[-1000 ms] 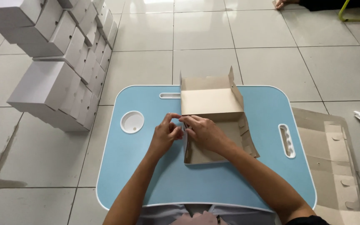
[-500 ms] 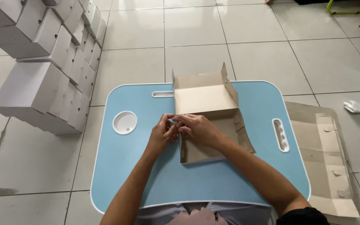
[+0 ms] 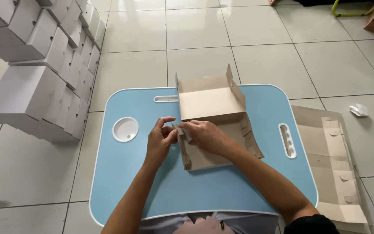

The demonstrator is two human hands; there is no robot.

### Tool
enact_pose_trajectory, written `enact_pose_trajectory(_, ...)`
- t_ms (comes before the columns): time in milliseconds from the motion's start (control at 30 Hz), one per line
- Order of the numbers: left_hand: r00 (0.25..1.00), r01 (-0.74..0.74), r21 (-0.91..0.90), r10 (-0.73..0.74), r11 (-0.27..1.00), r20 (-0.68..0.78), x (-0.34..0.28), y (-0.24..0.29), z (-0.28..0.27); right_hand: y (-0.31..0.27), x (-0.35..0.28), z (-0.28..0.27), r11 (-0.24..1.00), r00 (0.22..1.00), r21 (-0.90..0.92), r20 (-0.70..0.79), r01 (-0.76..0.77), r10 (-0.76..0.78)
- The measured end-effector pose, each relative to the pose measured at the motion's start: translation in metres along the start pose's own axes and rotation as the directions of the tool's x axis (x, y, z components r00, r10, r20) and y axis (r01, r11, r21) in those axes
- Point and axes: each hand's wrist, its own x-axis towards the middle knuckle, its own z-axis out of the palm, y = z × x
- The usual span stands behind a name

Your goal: A person sits on the floor and uses a small portable table to fold and assemble a cardboard box and its insert.

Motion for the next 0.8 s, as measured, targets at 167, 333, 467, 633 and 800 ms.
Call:
enact_pose_trajectory(167,1.000,0.009,-0.132,-0.008,0.991,0.010,-0.004,-0.004,0.003,-0.001,-0.006,-0.004,0.993,0.999,-0.114,0.045,-0.008,0.013)
enact_pose_trajectory(333,1.000,0.006,-0.231,-0.011,0.973,-0.018,-0.005,0.000,0.004,-0.008,-0.003,-0.015,0.997,0.999,-0.063,0.001,-0.033,0.033)
enact_pose_trajectory(467,0.999,0.011,-0.257,-0.019,0.966,-0.030,-0.007,0.003,0.006,-0.012,-0.004,-0.015,0.998,1.000,-0.052,-0.006,-0.027,0.026)
enact_pose_trajectory(633,0.996,0.010,-0.325,-0.037,0.946,-0.078,-0.006,-0.009,0.011,-0.014,-0.006,-0.015,0.999,1.000,-0.036,-0.006,-0.004,0.003)
enact_pose_trajectory(800,0.990,0.017,-0.305,-0.060,0.952,-0.131,-0.005,-0.014,0.018,-0.012,-0.003,-0.019,0.998,0.999,0.065,-0.027,-0.023,0.025)
